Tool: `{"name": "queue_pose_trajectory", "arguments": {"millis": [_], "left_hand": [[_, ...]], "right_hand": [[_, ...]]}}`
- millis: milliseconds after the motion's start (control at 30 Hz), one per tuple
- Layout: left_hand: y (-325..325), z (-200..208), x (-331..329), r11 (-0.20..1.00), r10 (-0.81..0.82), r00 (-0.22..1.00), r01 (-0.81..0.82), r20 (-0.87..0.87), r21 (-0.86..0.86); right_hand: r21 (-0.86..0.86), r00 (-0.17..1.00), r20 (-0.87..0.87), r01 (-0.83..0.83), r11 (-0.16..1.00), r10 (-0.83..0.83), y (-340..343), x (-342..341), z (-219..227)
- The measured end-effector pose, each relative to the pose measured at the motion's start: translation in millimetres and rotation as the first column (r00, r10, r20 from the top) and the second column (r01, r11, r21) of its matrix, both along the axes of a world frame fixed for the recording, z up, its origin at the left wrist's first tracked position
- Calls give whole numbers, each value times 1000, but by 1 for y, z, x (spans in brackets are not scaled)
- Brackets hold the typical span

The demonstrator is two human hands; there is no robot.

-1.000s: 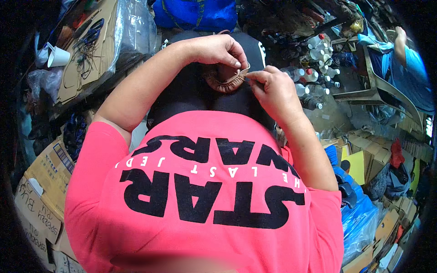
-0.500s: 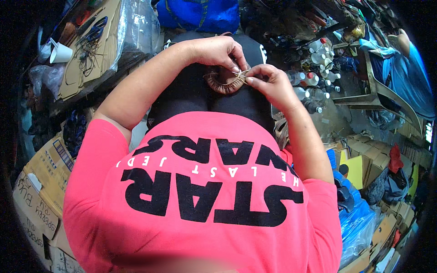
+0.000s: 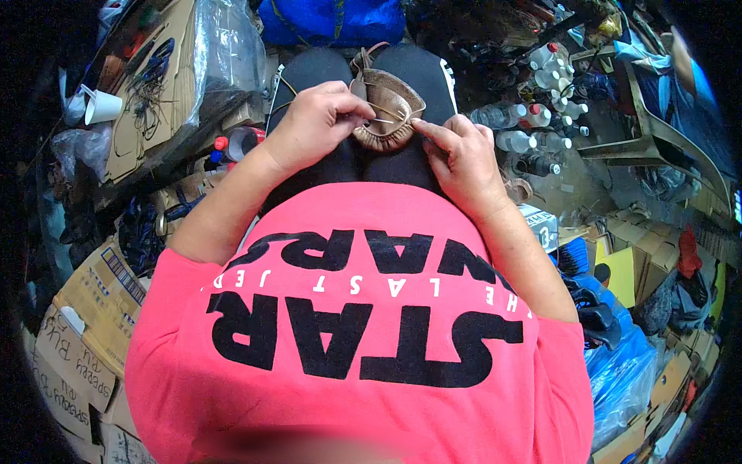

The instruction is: Hand-sewing a leather moccasin shoe upper using a needle and thread.

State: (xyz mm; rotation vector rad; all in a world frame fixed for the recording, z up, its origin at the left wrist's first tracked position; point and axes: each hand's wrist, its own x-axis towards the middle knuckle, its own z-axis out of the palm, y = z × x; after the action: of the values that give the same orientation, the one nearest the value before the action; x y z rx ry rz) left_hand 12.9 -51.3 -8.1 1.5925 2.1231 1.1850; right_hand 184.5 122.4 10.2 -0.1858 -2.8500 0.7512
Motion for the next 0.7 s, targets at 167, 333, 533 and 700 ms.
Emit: {"name": "queue_pose_trajectory", "arguments": {"millis": [167,333,533,700], "left_hand": [[6,-7,1,993,119,963,-122,-243,2],[16,-13,-7,997,-36,998,32,56,73],[17,-19,-11,999,-46,996,47,80,-1],[18,-18,-13,998,-47,992,51,119,-26]], "right_hand": [[-420,984,175,98,902,-26,15,-1,-6],[-565,970,237,95,820,51,34,-12,-14],[-600,960,255,66,798,113,45,-20,-19],[-631,967,220,41,775,128,49,-20,-22]]}}
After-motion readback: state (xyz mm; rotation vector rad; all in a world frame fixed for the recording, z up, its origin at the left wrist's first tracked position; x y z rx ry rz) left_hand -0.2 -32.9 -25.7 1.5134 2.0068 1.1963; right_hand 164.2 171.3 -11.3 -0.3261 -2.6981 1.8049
